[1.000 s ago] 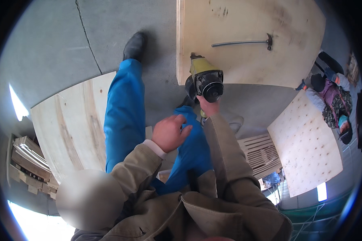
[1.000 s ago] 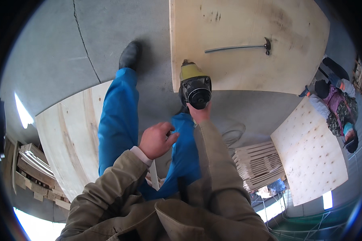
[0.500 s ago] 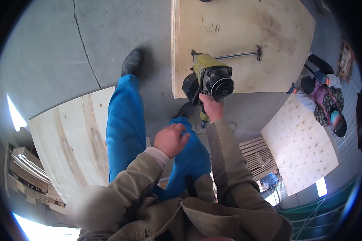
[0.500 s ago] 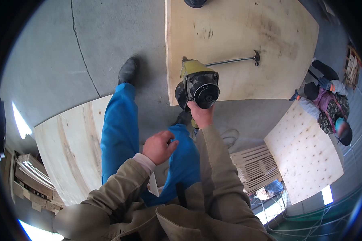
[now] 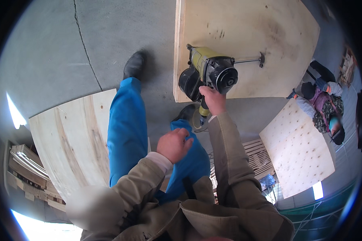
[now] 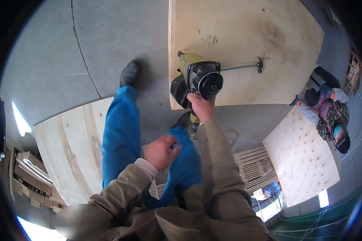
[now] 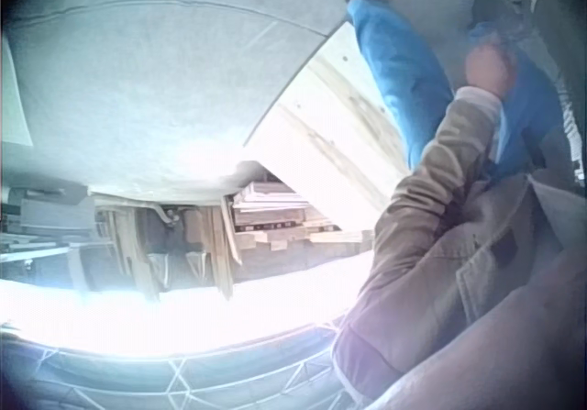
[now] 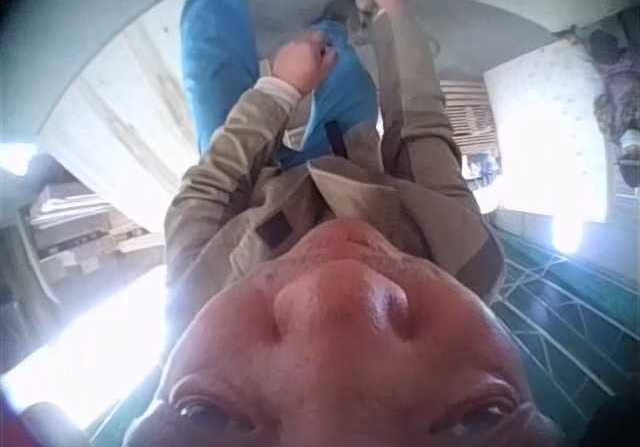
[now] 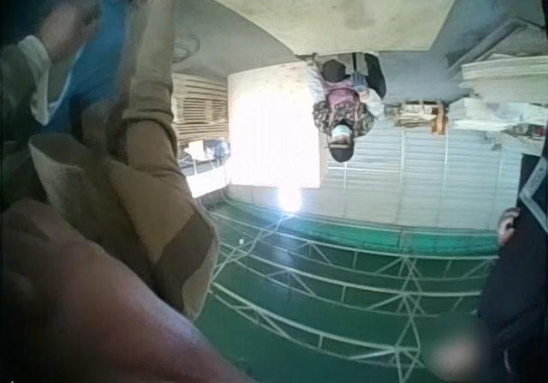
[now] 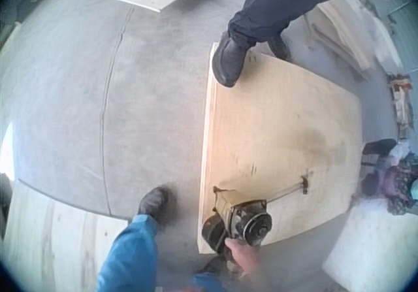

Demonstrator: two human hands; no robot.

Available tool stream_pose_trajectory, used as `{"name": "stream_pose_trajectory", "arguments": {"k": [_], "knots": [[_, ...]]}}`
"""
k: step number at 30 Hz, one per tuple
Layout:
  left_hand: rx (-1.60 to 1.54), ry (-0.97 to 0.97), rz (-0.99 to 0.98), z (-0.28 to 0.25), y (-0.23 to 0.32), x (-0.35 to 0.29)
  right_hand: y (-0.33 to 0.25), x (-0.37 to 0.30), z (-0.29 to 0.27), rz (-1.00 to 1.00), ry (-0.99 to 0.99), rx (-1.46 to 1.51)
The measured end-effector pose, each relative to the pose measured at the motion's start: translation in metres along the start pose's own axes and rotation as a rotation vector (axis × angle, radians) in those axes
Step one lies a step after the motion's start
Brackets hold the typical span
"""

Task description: The person positions a large plywood sheet on the floor, then uses a hammer to tap along its edges. They then use a nail gun to fasten the plywood to a wooden frame on the floor. The person continues to tap and fasten the panel while another worker assists nearby.

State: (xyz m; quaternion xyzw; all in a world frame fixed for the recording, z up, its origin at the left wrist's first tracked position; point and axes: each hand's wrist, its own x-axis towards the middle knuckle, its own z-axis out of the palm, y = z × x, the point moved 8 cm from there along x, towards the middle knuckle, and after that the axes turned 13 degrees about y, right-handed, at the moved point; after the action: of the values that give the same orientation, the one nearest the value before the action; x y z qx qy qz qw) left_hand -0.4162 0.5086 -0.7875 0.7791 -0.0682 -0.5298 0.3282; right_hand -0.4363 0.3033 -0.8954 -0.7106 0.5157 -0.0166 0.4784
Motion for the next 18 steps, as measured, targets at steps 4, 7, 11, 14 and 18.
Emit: {"name": "stream_pose_trajectory", "arguments": {"k": [4,7,11,14,18], "knots": [[0.035,0.007,0.038,-0.003,0.008,0.007,-0.006,-0.005,-0.014,0.031,-0.038,-0.049],[0.037,-0.053,0.002,-0.004,0.012,0.007,-0.023,0.008,-0.014,0.053,0.001,-0.010],[0.028,-0.061,0.004,-0.009,0.019,0.012,-0.061,0.040,-0.004,-0.027,0.005,-0.036],[0.038,-0.070,0.002,-0.014,0.021,0.015,-0.090,0.050,0.000,-0.123,0.042,0.004],[0.017,-0.076,0.000,-0.017,0.024,0.019,-0.094,0.061,0.005,-0.048,0.032,0.057]]}}
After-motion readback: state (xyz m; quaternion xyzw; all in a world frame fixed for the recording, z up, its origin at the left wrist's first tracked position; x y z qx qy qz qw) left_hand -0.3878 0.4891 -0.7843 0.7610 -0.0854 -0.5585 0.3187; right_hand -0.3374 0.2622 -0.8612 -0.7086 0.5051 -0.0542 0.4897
